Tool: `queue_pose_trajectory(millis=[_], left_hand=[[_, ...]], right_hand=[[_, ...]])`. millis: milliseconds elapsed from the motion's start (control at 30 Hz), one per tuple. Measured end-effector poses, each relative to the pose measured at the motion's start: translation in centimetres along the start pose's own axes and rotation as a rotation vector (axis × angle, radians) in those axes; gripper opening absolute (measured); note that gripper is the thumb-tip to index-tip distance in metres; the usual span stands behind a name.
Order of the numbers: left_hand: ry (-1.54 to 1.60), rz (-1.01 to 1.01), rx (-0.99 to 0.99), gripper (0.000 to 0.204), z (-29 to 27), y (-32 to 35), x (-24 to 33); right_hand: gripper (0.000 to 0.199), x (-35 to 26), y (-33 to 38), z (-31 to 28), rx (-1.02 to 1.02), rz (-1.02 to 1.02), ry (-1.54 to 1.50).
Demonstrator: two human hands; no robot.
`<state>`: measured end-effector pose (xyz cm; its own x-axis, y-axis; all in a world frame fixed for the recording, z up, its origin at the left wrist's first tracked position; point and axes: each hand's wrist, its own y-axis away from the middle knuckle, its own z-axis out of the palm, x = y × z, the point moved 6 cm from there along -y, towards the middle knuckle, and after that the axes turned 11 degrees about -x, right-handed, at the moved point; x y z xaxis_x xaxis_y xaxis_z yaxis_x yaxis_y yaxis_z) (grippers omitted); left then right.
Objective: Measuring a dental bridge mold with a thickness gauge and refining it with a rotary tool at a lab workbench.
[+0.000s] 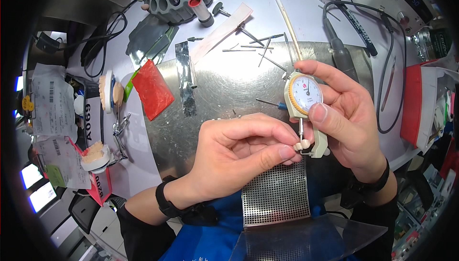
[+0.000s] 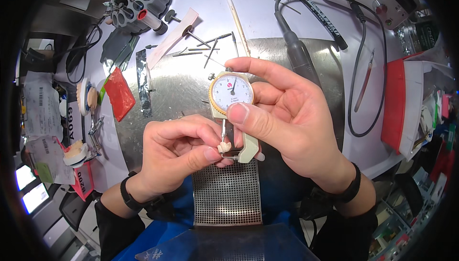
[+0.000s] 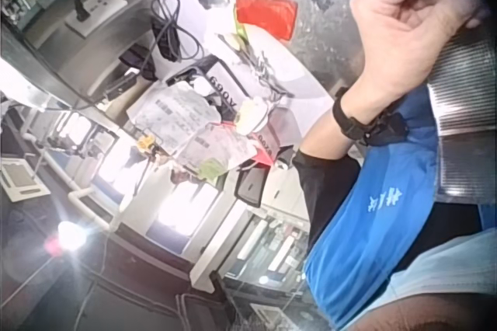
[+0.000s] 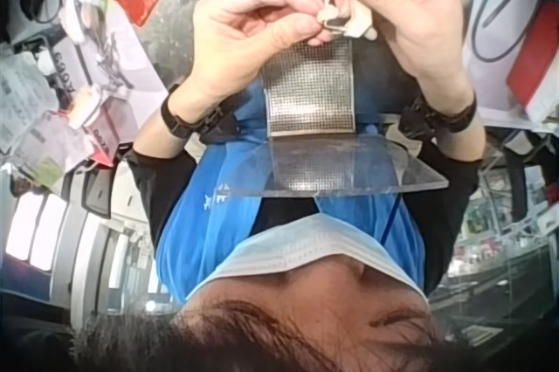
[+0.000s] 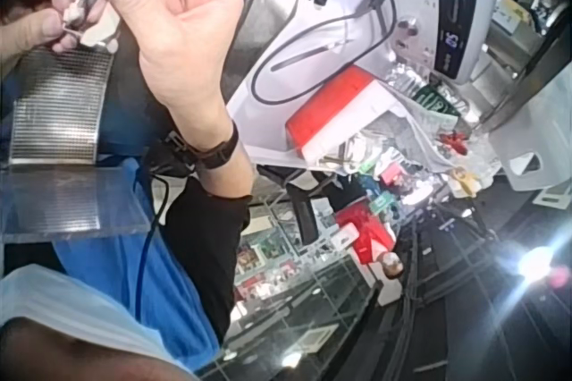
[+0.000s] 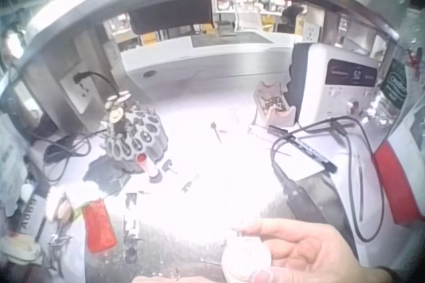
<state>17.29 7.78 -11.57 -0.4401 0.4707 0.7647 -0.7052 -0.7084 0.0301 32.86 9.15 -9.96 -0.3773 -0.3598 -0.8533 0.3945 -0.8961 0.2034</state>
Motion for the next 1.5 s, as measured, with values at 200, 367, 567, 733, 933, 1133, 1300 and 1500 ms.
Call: queue_pose_trajectory(millis=[200,367,567,733,933,1133,1300,1500], left_hand=[[-0.05,0.022,-0.008,0.018,-0.1,-0.1,-0.1],[-0.111,0.084,-0.005,0.023,0.4,-0.2,0.4],[-0.547,0.211,0.032,0.04,0.9,-0.1,2.0],[-0.802,0.295,0.034,0.031,1.1,0.0,3.0],[-0.892,0.27,-0.014,0.02,1.4,0.0,3.4],[-0.898,0.286,-0.022,0.019,1.4,-0.2,3.4],[-0.807,0.264,0.021,0.016,1.3,-0.4,3.2],[-0.645,0.205,0.055,0.026,0.8,0.2,2.4]], right_hand=[[0.058,0.0,0.0,-0.3,0.008,-0.001,0.005],[0.063,-0.3,0.3,-0.2,-0.004,-0.022,0.029],[0.061,-1.3,0.9,0.3,-0.024,-0.037,0.031],[0.057,-1.6,1.1,0.7,-0.082,-0.128,0.123],[0.055,-1.7,1.4,0.7,-0.103,-0.195,0.231],[0.055,-1.7,1.3,0.5,-0.11,-0.222,0.257],[0.054,-1.3,0.7,0.4,-0.045,-0.018,0.017],[0.056,-0.1,0.4,0.1,-0.011,0.096,0.004]])
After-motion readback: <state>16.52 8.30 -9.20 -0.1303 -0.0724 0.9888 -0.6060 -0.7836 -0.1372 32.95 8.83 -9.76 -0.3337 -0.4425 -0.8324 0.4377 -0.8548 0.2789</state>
